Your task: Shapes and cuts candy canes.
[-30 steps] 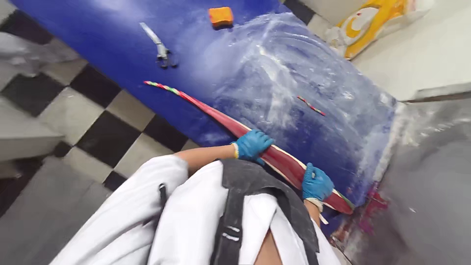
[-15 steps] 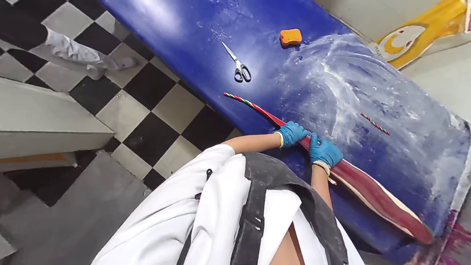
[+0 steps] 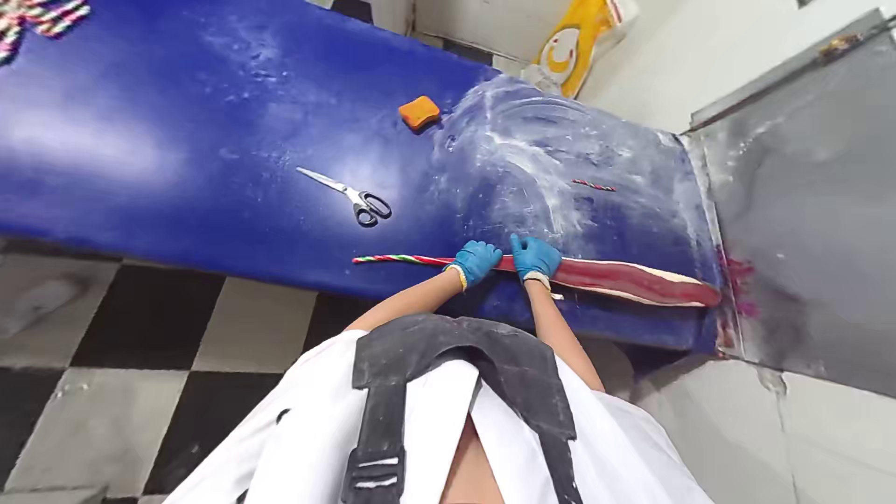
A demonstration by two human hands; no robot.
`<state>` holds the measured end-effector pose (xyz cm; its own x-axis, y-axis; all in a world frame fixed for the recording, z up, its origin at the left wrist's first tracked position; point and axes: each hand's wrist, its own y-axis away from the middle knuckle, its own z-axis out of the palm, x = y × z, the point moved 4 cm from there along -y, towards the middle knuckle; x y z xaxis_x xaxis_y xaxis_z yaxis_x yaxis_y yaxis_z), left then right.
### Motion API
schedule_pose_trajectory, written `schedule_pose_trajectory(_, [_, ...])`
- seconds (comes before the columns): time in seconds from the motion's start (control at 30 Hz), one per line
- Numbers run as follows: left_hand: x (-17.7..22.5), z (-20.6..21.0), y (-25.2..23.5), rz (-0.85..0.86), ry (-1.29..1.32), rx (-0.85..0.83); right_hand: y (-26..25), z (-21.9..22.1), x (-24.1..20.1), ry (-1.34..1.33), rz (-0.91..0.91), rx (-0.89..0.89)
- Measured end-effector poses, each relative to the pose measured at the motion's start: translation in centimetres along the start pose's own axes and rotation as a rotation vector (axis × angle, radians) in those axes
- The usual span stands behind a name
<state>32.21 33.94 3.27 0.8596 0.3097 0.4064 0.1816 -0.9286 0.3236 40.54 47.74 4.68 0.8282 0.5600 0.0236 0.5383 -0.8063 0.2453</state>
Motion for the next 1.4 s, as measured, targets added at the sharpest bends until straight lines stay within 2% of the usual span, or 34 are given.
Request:
schedule_pose_trajectory(0.1, [0.0,0.5,0.0,0.057,-0.049,0.006,0.2,0.2,-0.5,-0.061,0.086,0.023])
schedule_pose_trajectory(0.2, [0.2,0.2,0.3,0.035,-0.052,-0.028,0.6,0.9,-2.1,-0.070,0.104,0.009])
schedule_pose_trajectory(0.4, [-0.6,-1.8,1.2,-0.170,0.150,-0.177,1.4,1.7,-4.1,-0.067,0.197,0.054])
schedule_pose_trajectory(0.57, [-2.7,-1.5,2.7,-0.106,0.236,-0.331,2.1,1.4,-4.1,-0.068,0.200,0.126])
schedule_pose_trajectory(0.8, [-5.8,-1.1,6.5,-0.043,0.328,-0.432,2.2,2.0,-4.1,-0.025,0.221,0.179])
schedule_pose_trajectory(1.07, [-12.5,-2.4,14.2,0.058,0.446,-0.511,2.1,3.8,-3.7,-0.036,0.245,0.227])
schedule_pose_trajectory(1.17, [-15.7,-3.3,18.3,0.064,0.485,-0.526,2.1,3.1,-4.2,-0.038,0.275,0.188])
schedule_pose_trajectory(1.27, [-20.6,-4.9,23.2,0.048,0.540,-0.513,1.9,3.2,-4.3,-0.049,0.274,0.201])
schedule_pose_trajectory(1.4, [-29.6,-5.6,29.5,-0.096,0.747,-0.489,1.5,3.6,-4.1,0.006,0.324,0.149])
